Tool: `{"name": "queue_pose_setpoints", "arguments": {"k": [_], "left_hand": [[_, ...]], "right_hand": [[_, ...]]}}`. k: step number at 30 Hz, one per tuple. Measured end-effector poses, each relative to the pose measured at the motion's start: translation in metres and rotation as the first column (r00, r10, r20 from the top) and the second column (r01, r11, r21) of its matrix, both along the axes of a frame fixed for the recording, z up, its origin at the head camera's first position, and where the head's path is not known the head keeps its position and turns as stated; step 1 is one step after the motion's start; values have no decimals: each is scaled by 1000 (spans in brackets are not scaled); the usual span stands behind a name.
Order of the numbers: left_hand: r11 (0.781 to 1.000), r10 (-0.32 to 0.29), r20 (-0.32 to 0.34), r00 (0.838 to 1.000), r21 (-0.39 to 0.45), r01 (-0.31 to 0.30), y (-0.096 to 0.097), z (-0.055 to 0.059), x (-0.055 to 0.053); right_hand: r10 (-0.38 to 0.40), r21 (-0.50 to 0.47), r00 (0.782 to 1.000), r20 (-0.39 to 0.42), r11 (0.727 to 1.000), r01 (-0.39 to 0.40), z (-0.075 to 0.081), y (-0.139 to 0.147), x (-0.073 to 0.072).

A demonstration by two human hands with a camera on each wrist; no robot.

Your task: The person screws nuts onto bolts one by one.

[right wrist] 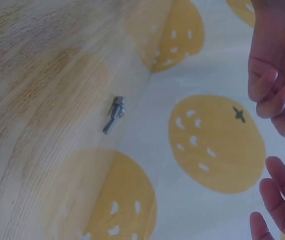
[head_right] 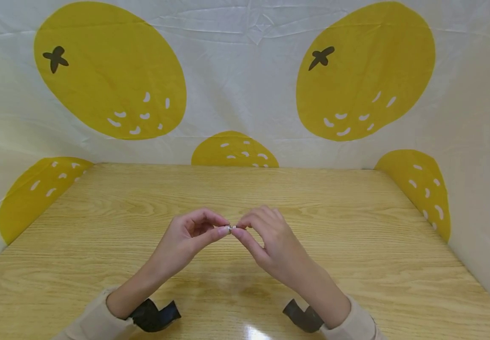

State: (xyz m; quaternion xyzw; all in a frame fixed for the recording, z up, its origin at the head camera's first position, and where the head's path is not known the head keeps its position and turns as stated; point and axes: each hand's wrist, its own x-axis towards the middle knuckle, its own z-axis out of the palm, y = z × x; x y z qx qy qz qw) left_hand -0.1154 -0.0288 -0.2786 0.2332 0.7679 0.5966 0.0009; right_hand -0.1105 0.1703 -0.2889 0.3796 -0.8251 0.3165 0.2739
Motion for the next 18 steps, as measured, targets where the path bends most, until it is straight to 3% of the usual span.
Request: {"name": "queue_pose_setpoints", "arguments": {"k": [4,11,18], "left_hand": [[1000,2,5,1000,-1,-2,0,0,0],[1000,0,1,1000,-1,0,0,-1,-1],[1000,-2,2,1000,2,2,0,0,0]], "right_hand": [[-19,17,998,63,1000,18,1,1,3],[73,2,997,-15,997,-73,1,1,0],[63,5,998,5,998,-63,2,1,1]]}}
